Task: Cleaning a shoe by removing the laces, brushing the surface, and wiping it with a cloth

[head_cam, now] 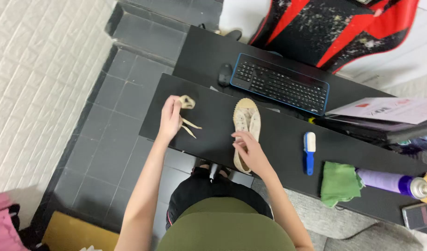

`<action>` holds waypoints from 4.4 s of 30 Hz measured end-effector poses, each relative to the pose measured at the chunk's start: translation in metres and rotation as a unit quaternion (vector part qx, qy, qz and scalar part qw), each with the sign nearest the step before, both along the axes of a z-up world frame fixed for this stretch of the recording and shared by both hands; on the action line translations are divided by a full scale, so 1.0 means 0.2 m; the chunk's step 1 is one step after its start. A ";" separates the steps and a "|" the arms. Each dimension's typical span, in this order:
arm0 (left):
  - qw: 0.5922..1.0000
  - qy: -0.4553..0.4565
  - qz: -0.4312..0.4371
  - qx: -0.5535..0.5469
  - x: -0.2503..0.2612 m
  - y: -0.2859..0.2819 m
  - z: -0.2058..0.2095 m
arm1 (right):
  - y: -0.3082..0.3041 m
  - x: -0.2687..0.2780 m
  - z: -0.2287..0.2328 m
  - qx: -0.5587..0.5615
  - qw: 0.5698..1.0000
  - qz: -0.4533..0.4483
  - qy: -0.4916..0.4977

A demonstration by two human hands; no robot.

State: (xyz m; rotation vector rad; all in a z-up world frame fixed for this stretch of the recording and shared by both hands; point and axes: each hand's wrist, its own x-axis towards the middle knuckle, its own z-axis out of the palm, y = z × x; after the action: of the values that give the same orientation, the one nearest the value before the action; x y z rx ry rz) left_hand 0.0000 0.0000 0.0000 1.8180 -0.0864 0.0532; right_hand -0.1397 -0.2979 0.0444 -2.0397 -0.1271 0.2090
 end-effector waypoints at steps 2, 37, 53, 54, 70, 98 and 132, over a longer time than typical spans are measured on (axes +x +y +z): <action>0.997 -0.027 0.006 0.070 0.07 0.09 -0.12 | -0.01 -0.04 -0.07 -0.034 0.999 -0.015 -0.011; 0.831 -0.259 -0.240 0.430 -0.26 -0.88 -0.18 | -0.09 -0.32 -0.36 0.127 0.930 -0.336 0.079; 0.874 0.106 -0.290 0.375 -0.51 -0.88 -0.06 | -0.86 -0.28 -0.57 -0.331 0.823 -0.459 -0.052; 0.878 0.166 -0.294 0.340 -0.47 -0.89 -0.03 | -0.85 -0.28 -0.56 -0.304 0.834 -0.459 -0.023; 0.856 0.462 -0.185 -0.137 -0.38 -1.02 -0.51 | -0.22 -0.28 -0.56 -0.029 0.863 -0.488 -0.130; 0.738 0.596 -0.191 -0.254 -0.23 -1.04 -0.24 | -0.37 -0.17 -0.48 -0.039 0.893 -0.407 -0.187; 0.713 0.607 -0.159 -0.312 -0.17 -1.07 0.02 | -0.22 -0.13 -0.38 -0.101 0.925 -0.336 -0.144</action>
State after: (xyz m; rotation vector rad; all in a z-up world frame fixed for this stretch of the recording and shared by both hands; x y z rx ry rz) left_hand -0.0342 -0.2146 0.0040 0.8419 0.5047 -1.2166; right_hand -0.1648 -0.3415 -0.0307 -2.1827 0.4293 -0.5287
